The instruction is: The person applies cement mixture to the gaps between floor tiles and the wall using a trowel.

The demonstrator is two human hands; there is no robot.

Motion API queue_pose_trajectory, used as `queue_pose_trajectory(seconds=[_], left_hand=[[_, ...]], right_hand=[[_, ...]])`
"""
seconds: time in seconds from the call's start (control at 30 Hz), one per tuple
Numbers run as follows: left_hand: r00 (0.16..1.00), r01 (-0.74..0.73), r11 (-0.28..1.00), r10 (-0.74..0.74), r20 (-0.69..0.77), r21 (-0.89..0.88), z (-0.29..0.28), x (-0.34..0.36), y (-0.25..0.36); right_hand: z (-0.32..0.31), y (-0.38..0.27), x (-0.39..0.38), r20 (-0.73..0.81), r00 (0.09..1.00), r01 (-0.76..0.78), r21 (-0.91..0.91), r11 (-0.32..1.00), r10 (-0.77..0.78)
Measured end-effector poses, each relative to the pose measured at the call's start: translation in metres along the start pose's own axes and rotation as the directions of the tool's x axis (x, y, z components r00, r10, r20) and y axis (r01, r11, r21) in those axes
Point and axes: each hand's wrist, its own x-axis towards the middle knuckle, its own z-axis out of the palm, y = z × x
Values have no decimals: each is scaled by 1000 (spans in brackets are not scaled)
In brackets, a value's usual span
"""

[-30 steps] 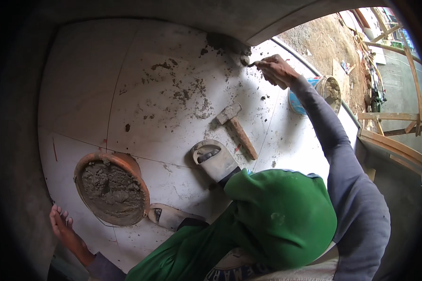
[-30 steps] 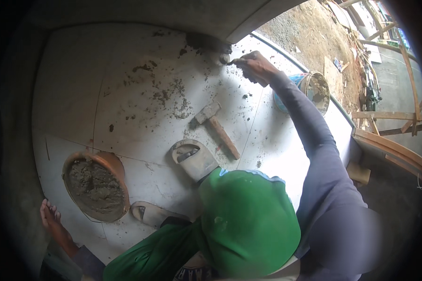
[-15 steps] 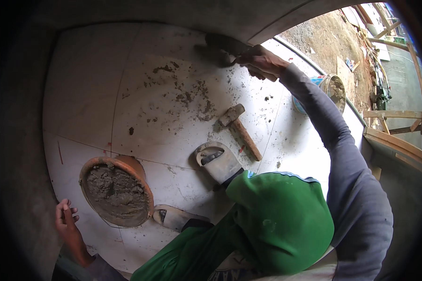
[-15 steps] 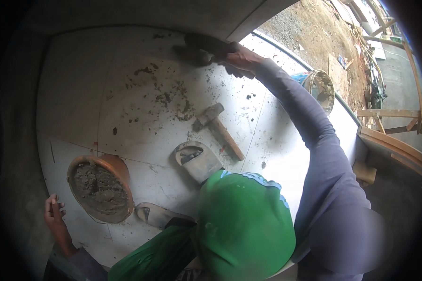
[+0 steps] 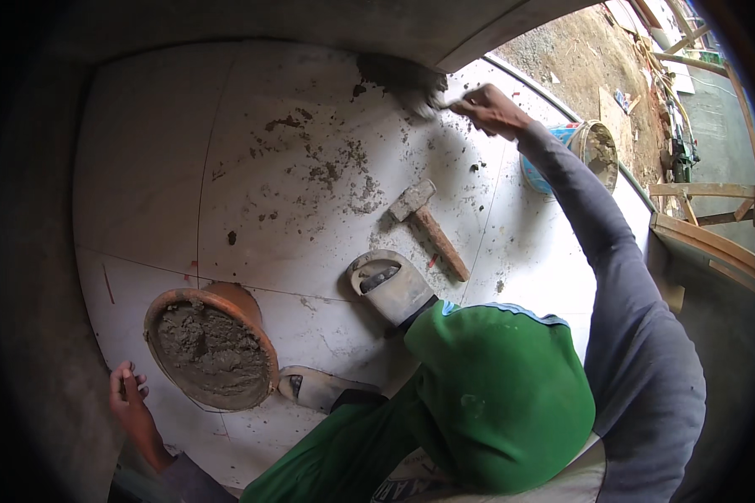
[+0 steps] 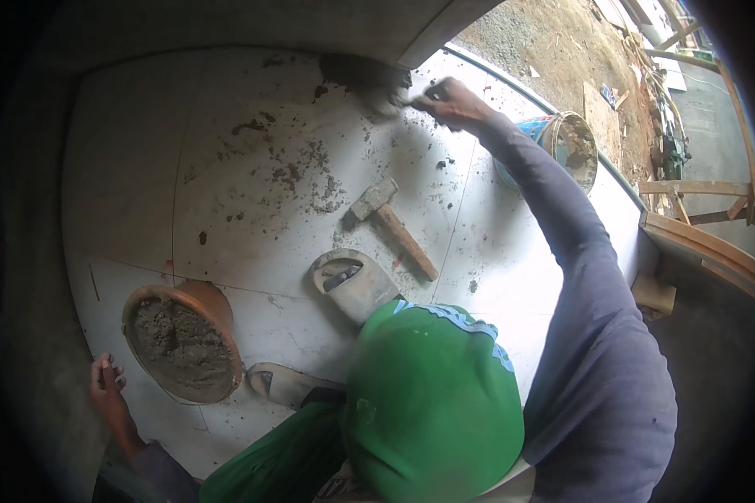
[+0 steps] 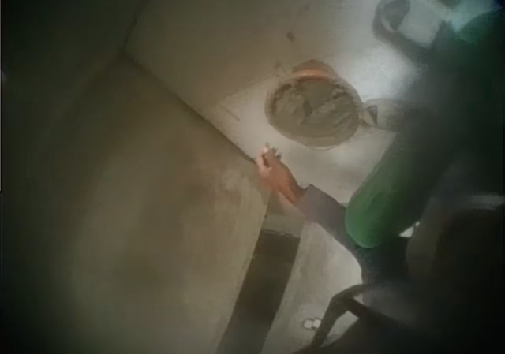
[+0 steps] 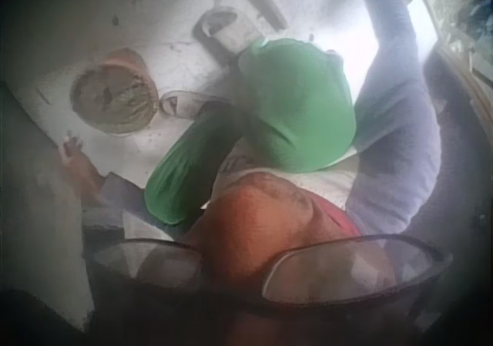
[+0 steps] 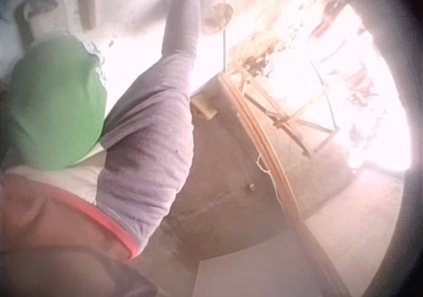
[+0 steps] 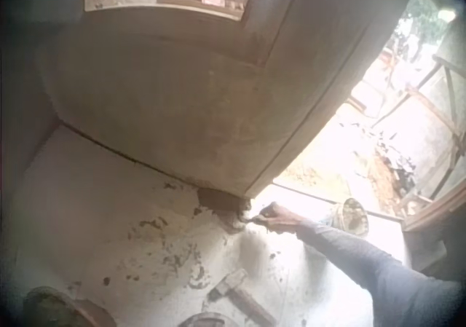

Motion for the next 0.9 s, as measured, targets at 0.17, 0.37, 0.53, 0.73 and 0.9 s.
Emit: queue_pose_trajectory(seconds=[0.17,0.37,0.53,0.73,0.9], left_hand=[[994,-102,995,101,45,12,-1,-2,15],[998,50,999,-51,-40,-8,-21,-16,-46],[989,125,992,-126,-74,-22,-28,-36,-64],[999,52,998,-52,-7,21,-25,-33,-38],[998,49,998,-48,-42,37,-34,-37,-50]], right_hand=[[22,-18,19,-148,971,168,-153,974,-190],[41,-70,-19,-237,880,389,-142,910,-413],[25,-153,-35,311,922,173,195,965,-229],[42,-109,63,294,938,-2,538,843,-185],[46,-133,53,236,956,42,480,876,-176]])
